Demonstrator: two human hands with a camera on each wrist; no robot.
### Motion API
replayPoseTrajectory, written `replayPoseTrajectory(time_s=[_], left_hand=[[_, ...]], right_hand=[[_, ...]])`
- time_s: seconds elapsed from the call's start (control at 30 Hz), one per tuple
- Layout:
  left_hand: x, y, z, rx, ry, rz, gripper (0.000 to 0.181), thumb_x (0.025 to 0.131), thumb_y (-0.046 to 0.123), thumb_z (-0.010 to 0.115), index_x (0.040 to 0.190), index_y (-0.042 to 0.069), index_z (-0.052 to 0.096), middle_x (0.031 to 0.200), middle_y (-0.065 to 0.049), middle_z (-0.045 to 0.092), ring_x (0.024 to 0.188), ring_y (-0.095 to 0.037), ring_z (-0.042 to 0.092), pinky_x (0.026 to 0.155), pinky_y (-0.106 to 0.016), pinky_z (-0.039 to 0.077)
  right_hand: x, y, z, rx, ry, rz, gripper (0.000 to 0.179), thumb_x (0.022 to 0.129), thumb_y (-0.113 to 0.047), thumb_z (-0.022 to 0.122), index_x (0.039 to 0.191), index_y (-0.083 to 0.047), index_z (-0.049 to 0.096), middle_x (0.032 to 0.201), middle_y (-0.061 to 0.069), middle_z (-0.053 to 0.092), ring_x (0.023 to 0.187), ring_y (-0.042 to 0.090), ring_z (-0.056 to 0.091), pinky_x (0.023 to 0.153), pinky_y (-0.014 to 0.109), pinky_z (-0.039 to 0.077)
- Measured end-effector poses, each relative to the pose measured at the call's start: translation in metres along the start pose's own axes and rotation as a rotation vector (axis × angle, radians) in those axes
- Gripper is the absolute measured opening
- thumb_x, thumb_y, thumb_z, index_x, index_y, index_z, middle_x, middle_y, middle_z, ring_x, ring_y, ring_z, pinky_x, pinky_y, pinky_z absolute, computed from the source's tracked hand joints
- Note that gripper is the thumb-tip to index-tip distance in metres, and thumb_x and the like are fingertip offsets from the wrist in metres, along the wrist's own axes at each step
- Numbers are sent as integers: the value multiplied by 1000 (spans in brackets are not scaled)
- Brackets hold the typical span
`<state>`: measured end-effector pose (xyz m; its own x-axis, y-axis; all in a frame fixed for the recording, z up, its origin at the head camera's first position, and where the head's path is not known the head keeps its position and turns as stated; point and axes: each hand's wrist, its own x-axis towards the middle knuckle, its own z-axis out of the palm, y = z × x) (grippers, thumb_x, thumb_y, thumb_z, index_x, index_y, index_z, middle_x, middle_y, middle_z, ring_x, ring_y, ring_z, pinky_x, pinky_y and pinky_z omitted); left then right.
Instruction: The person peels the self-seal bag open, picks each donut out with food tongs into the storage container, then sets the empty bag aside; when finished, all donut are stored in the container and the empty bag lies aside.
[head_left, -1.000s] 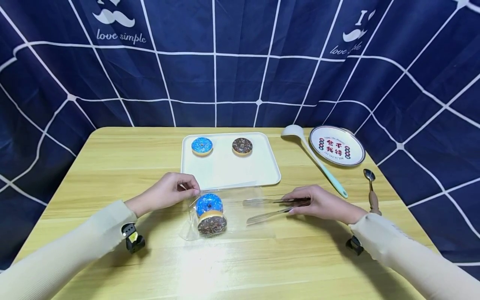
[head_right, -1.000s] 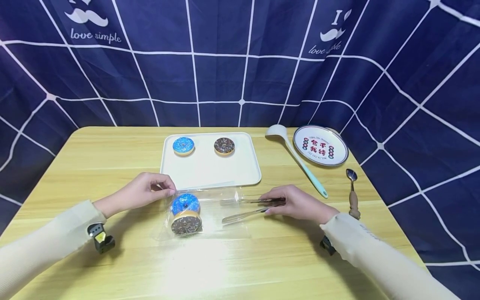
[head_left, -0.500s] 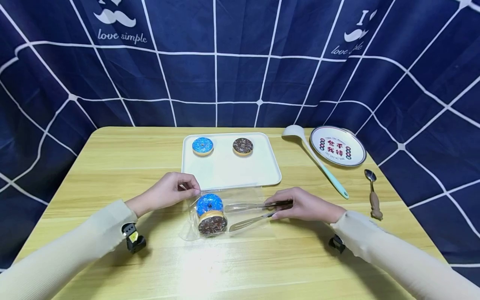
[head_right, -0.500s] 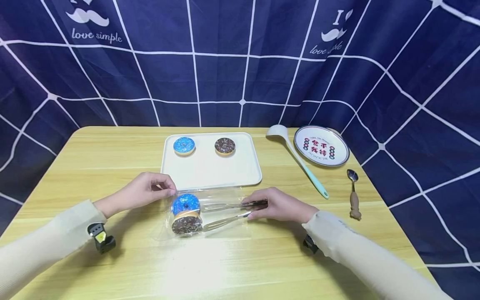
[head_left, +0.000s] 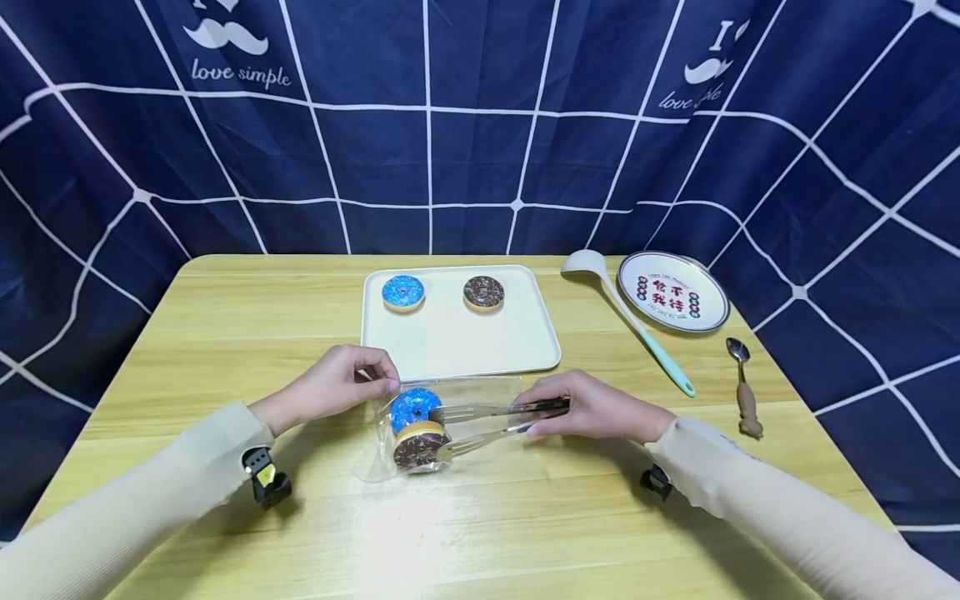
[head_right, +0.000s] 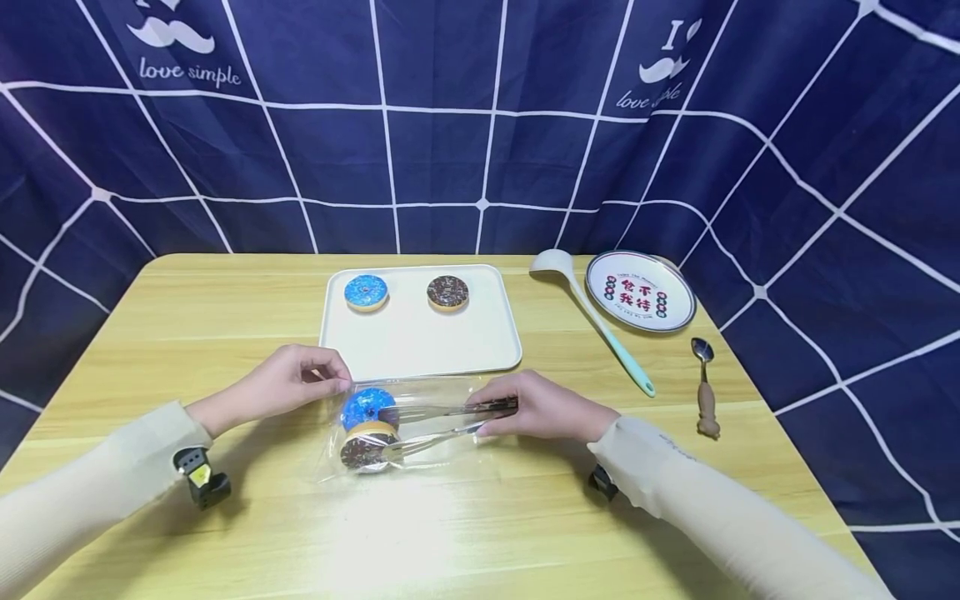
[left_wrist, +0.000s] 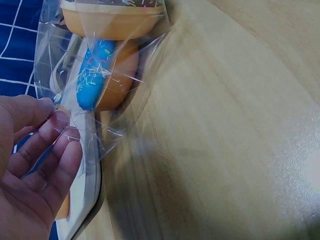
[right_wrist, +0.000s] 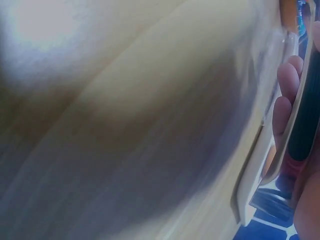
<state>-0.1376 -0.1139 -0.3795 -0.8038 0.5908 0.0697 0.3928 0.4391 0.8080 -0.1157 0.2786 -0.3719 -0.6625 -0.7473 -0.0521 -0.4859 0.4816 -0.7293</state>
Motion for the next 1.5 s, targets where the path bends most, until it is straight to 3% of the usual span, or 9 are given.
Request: replayPoseTrajectory(time_s=[0.17,0.47,0.93,1.17,1.5], left_hand=[[0,1,-1,7,-1,-17,6,98,11,72,93,10,75,88,-6,75,81,-6,64,75,-24,56],[-2,0,-1,-3,7,9,6,98,11,73,93,8,75,88,-5,76,82,-5,64,75,-22,56],[-3,-2,-3,-27,7,-12,6,99,9,71,94,8,74,89,-7,75,81,-4,64,75,-23,57],[-3,-2,-3,-22,15,0,5,98,7,71,94,6,74,89,-8,75,82,-4,65,75,-23,57],[-3,0,-3,-29,12,-9,5,98,9,72,94,9,74,89,-9,75,82,-4,64,76,-22,55]], right_hand=[[2,-4,0,14,-13,5,35,94,-25,80,125,-10,76,112,7,79,86,1,67,76,23,59],[2,-4,0,28,-17,9,26,94,-21,79,117,-10,79,112,6,80,93,1,69,80,24,60],[-9,2,-3,33,23,52,26,94,-25,80,117,-13,80,113,3,81,102,4,72,91,26,59],[-19,9,-10,60,22,62,25,95,-21,78,118,-10,79,110,6,81,85,3,69,75,23,58],[-31,13,-17,92,55,91,24,95,-13,78,117,-4,78,106,9,81,79,2,67,71,24,58]])
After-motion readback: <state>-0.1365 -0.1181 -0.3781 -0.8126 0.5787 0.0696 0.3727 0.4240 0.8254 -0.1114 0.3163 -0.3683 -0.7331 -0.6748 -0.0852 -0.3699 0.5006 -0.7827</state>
